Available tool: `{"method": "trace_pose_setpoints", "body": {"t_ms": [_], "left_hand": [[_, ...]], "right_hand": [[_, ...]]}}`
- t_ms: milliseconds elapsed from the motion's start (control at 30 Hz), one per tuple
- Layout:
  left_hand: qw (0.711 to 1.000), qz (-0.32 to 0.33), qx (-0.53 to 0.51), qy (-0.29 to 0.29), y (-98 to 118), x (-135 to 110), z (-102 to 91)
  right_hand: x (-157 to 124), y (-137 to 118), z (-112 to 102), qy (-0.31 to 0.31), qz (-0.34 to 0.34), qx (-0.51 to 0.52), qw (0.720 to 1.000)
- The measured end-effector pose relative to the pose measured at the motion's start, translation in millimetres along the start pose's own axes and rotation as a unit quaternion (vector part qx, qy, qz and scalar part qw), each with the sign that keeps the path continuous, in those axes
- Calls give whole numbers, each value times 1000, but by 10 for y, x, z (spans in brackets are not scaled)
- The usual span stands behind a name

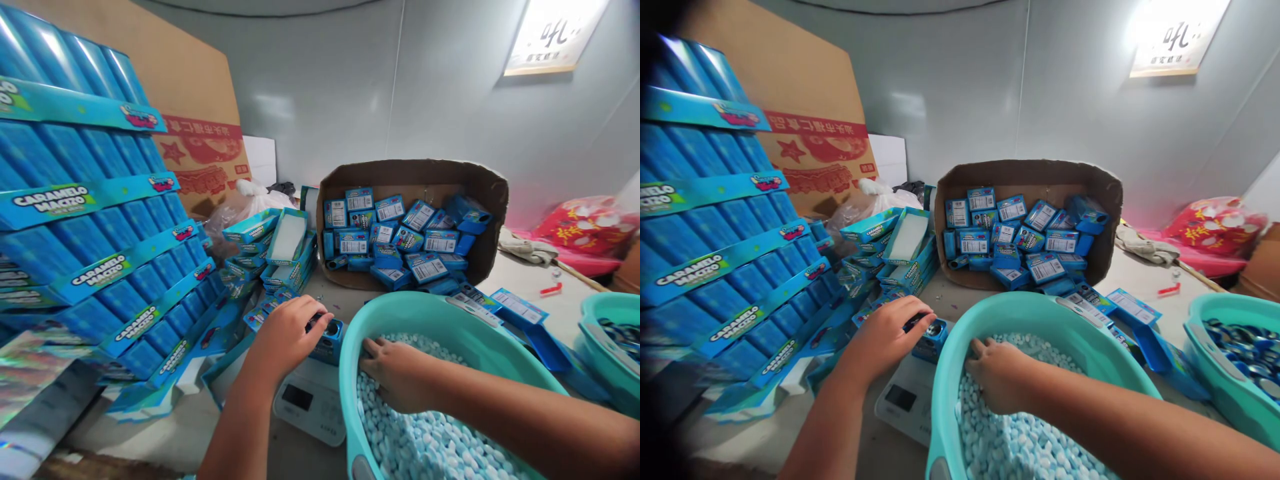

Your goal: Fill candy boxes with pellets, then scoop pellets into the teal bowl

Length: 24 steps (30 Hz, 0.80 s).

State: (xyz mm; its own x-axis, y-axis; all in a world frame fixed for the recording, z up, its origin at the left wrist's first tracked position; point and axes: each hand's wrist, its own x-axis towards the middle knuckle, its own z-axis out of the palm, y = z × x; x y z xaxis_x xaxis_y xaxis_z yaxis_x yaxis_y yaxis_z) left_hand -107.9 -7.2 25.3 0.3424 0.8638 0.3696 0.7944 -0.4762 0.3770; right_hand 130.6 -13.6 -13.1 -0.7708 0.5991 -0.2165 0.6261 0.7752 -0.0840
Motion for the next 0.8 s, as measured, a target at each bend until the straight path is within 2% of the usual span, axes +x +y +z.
{"method": "trace_pose_setpoints", "body": {"t_ms": [367, 800], "left_hand": [[1000, -5, 6, -6, 22, -16, -21], [1000, -8, 14, -14, 53, -14, -23]], "right_hand": [[-10, -16, -45, -17, 11, 10, 1000], [11, 20, -2, -3, -7, 16, 1000]]}}
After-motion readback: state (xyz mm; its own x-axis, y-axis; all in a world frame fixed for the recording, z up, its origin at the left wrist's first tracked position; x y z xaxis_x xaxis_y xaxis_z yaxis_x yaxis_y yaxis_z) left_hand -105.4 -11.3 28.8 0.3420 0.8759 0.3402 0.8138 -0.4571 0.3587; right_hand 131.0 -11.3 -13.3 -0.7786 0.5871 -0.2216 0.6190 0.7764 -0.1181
